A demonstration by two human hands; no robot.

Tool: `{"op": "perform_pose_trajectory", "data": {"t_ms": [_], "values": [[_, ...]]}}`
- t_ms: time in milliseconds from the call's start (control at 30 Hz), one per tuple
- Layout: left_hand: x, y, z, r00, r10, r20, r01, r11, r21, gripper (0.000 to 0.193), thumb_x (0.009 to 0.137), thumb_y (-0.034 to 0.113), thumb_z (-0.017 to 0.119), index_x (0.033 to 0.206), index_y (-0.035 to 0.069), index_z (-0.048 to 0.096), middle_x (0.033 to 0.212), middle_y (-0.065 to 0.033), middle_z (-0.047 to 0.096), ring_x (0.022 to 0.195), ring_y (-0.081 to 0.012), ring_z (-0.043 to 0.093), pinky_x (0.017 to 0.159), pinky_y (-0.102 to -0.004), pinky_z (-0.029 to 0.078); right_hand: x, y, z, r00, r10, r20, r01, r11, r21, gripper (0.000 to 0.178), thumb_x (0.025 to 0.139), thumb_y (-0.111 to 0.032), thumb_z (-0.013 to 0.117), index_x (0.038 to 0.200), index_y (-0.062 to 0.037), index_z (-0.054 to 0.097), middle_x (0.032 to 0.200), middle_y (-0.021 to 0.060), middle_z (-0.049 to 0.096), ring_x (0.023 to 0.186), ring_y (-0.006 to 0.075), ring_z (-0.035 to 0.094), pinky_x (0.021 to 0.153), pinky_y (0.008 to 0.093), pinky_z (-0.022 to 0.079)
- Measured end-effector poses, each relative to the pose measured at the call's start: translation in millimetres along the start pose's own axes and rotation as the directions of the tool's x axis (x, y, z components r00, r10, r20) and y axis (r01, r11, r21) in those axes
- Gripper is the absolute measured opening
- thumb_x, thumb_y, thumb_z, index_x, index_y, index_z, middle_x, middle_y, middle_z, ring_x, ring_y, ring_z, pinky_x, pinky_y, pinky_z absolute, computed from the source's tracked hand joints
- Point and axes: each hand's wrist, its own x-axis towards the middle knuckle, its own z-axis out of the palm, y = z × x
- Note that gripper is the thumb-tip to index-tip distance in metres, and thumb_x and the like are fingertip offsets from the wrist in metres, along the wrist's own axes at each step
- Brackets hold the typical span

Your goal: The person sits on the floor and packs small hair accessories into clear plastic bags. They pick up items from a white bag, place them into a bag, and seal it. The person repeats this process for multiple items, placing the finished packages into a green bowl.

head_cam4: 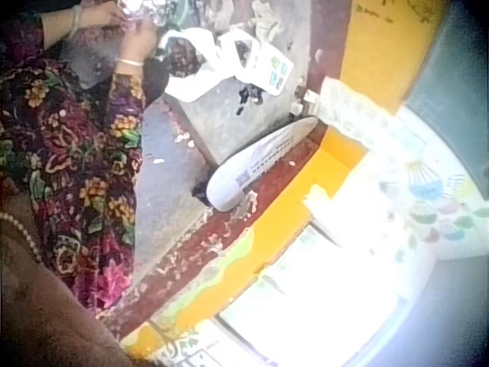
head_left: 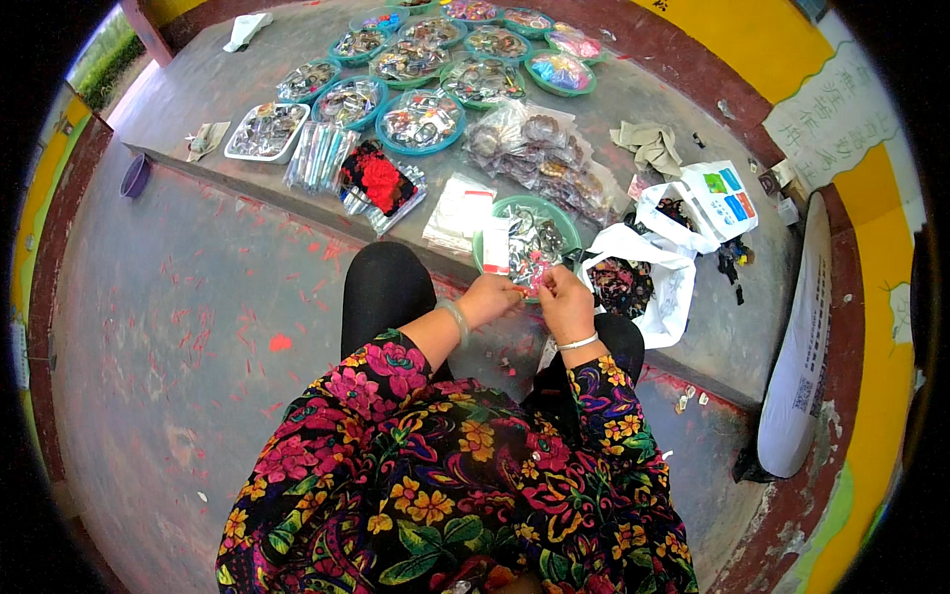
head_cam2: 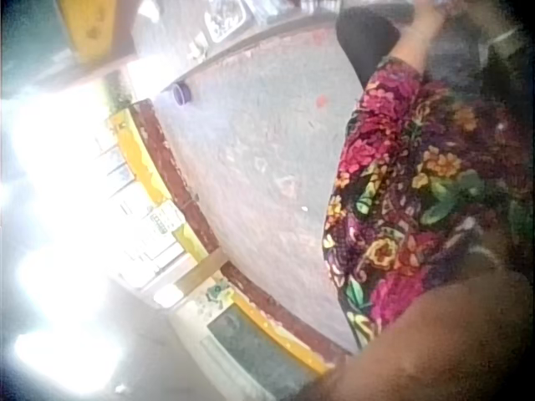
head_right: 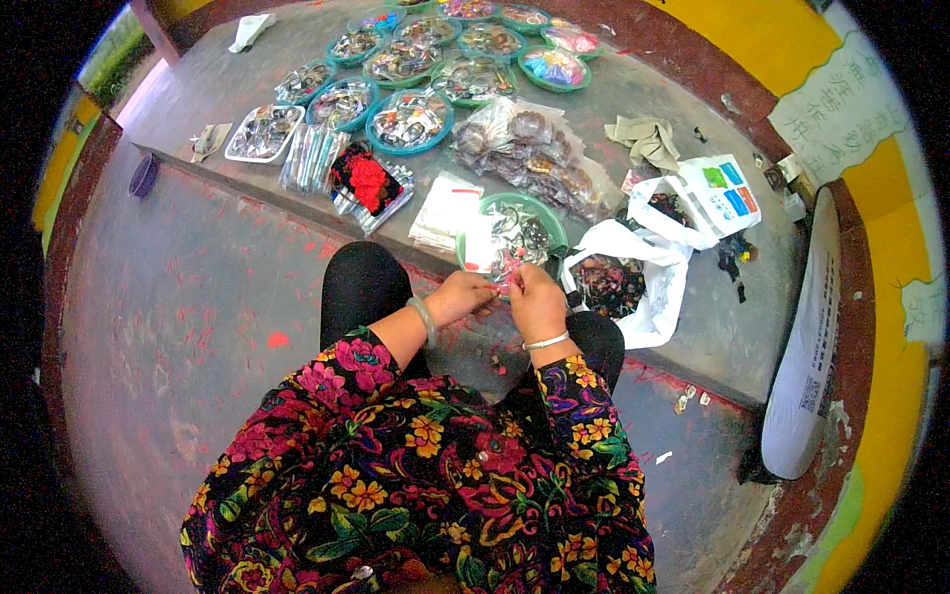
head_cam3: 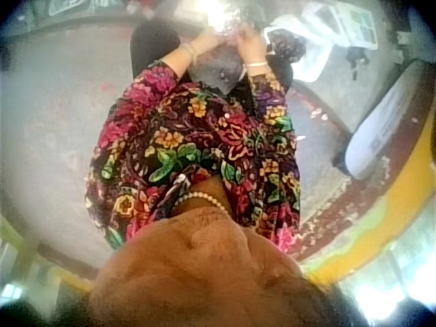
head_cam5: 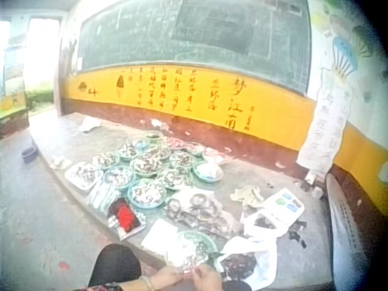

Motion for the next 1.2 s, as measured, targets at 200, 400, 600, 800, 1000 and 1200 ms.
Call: {"op": "perform_pose_trajectory", "data": {"t_ms": [200, 400, 600, 800, 1000, 1200], "values": [[-2.2, 6.3, 1.7, 1.000, 0.001, 0.012, -0.003, 0.987, 0.160, 0.016, 0.083, 0.007, 0.051, 0.090, -0.003, 0.062, 0.071, -0.0070, 0.059, 0.061, -0.0120, 0.053, 0.056, -0.0261, 0.044, -3.3, -1.4, 1.0, 0.990, -0.120, 0.077, 0.123, 0.991, -0.044, 0.014, 0.071, -0.005, 0.058, 0.083, -0.0049, 0.052, 0.079, 0.0148, 0.056, 0.072, 0.0344, 0.056, 0.061, 0.0416, 0.045], [13.1, -19.8, -5.4, 0.993, 0.103, 0.058, -0.116, 0.946, 0.303, 0.016, 0.081, 0.004, 0.049, 0.089, -0.002, 0.061, 0.073, -0.0071, 0.060, 0.062, -0.0130, 0.053, 0.058, -0.0271, 0.045, -4.0, -1.0, 1.9, 0.976, -0.190, 0.107, 0.187, 0.982, 0.030, 0.017, 0.070, -0.006, 0.058, 0.087, -0.0056, 0.055, 0.079, 0.0149, 0.057, 0.074, 0.0341, 0.055, 0.063, 0.0413, 0.045], [8.6, -14.7, -2.7, 0.990, 0.099, 0.100, -0.127, 0.936, 0.329, 0.018, 0.083, 0.006, 0.047, 0.092, -0.001, 0.061, 0.074, -0.0063, 0.060, 0.068, -0.0127, 0.056, 0.060, -0.0273, 0.046, -3.0, -12.1, -6.5, 0.976, -0.162, 0.148, 0.174, 0.982, -0.070, 0.017, 0.069, -0.008, 0.059, 0.086, -0.0100, 0.057, 0.071, 0.0111, 0.057, 0.072, 0.0306, 0.055, 0.061, 0.0392, 0.045], [9.4, -13.2, -2.2, 0.991, -0.074, 0.109, 0.074, 0.997, 0.009, 0.020, 0.087, 0.012, 0.046, 0.099, 0.002, 0.059, 0.093, -0.0072, 0.059, 0.083, -0.0149, 0.058, 0.067, -0.0299, 0.052, -2.3, -5.4, -3.8, 0.966, -0.181, 0.185, 0.203, 0.973, -0.108, 0.019, 0.067, -0.009, 0.061, 0.086, -0.0102, 0.057, 0.066, 0.0087, 0.053, 0.072, 0.0291, 0.053, 0.064, 0.0398, 0.041], [6.8, -6.1, -2.9, 0.979, -0.103, 0.173, 0.130, 0.979, -0.155, 0.023, 0.088, 0.014, 0.043, 0.098, -0.001, 0.058, 0.096, -0.0096, 0.058, 0.084, -0.0162, 0.057, 0.071, -0.0308, 0.053, -2.5, -1.8, -4.1, 0.970, -0.129, 0.207, 0.154, 0.982, -0.109, 0.031, 0.066, -0.008, 0.062, 0.096, -0.0085, 0.055, 0.077, 0.0081, 0.057, 0.081, 0.0283, 0.053, 0.070, 0.0400, 0.039], [-0.6, 9.8, -3.4, 0.982, -0.108, 0.158, 0.151, 0.942, -0.299, 0.022, 0.087, 0.010, 0.043, 0.098, -0.004, 0.056, 0.096, -0.0102, 0.058, 0.084, -0.0170, 0.058, 0.074, -0.0282, 0.051, 2.6, -8.2, -10.7, 0.991, -0.039, 0.125, 0.039, 0.999, 0.005, 0.043, 0.064, -0.005, 0.063, 0.106, -0.0082, 0.051, 0.085, 0.0061, 0.060, 0.086, 0.0275, 0.052, 0.077, 0.0393, 0.039]]}}
